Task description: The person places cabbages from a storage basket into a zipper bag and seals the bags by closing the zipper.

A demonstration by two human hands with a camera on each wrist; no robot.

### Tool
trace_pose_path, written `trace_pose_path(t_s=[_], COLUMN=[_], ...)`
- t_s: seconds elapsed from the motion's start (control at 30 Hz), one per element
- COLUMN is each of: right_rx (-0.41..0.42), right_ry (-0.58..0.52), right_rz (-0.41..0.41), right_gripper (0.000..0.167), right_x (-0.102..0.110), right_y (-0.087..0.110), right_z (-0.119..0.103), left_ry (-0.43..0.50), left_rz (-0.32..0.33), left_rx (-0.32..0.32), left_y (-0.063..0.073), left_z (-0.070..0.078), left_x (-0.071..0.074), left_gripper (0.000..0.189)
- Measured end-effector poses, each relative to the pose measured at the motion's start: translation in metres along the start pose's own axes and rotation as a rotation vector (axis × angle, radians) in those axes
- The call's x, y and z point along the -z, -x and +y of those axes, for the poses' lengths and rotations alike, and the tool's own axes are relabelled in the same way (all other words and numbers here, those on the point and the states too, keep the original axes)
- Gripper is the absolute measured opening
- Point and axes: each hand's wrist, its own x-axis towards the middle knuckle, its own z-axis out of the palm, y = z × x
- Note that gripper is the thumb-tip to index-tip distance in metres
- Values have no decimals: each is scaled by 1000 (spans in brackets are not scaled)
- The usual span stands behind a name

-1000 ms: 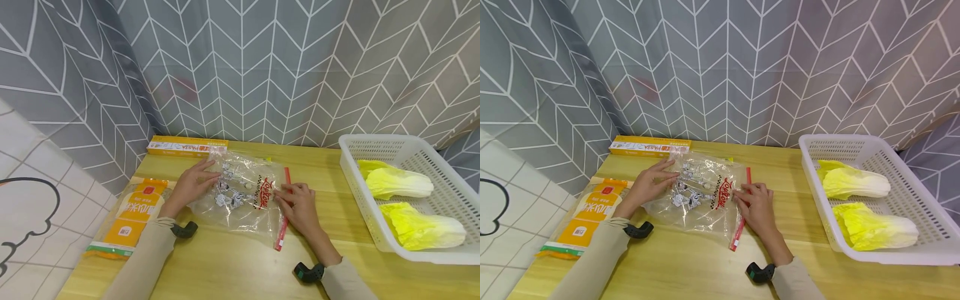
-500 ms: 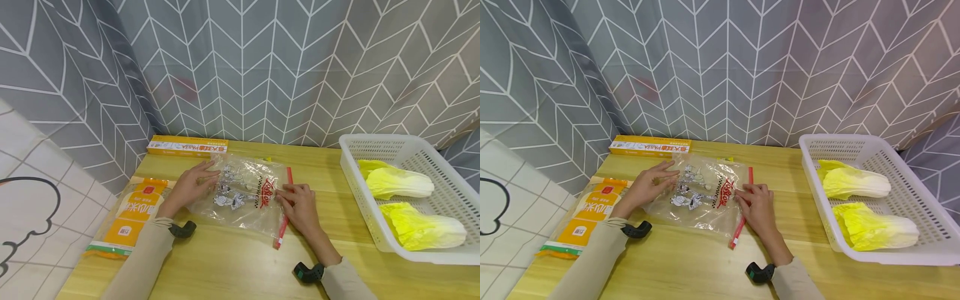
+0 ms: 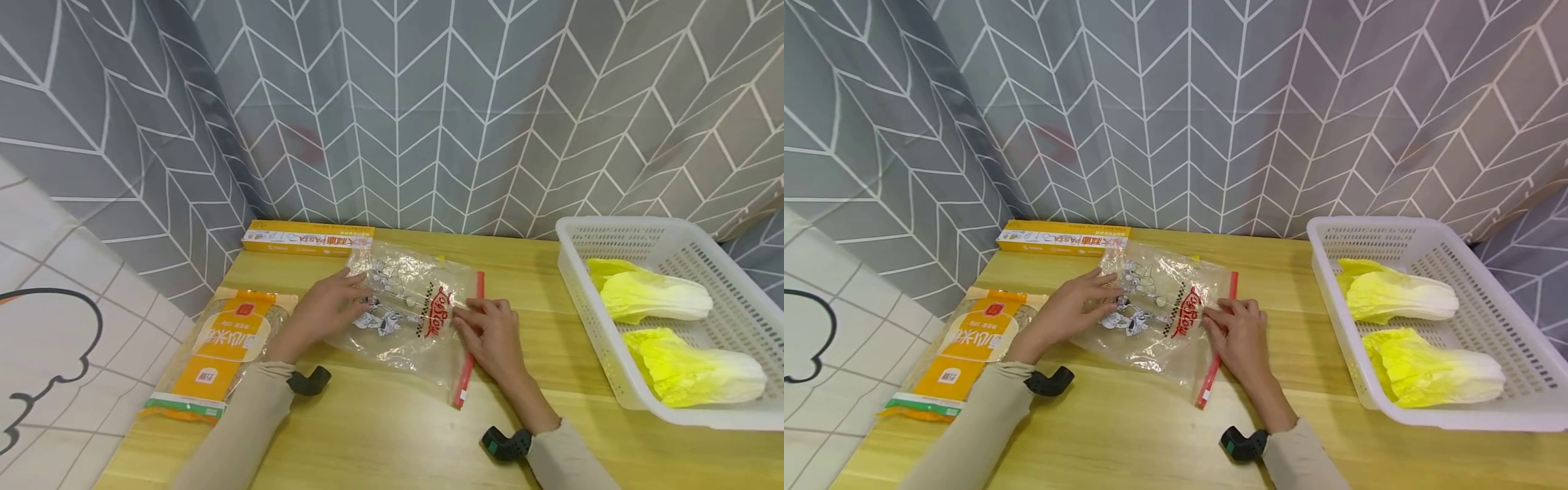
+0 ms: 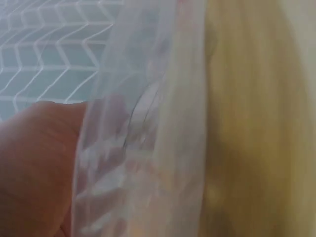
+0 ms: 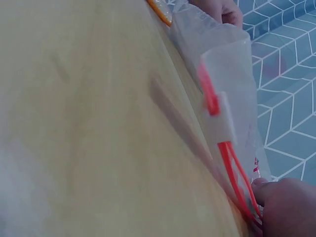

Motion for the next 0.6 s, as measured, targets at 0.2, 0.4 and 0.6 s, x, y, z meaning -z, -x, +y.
trace_pose_path(t_s=[0.2, 0.4, 0.6], right_rx=[-3, -13, -18], right_ry=[27, 36, 54], right_rz=[-25, -25, -22], right_gripper=[23, 24, 24], right_x=[0, 0, 0], right_y=[-1, -1, 0], right_z=[0, -2, -2], left_ry=[-111, -181, -213], left_rz=[-35, -72, -114], left_rx=[-50, -71, -133], left_y=[-2, -1, 2], left_z=[17, 33, 44], left_x=[-18, -31, -43], left_gripper=[38, 49, 69])
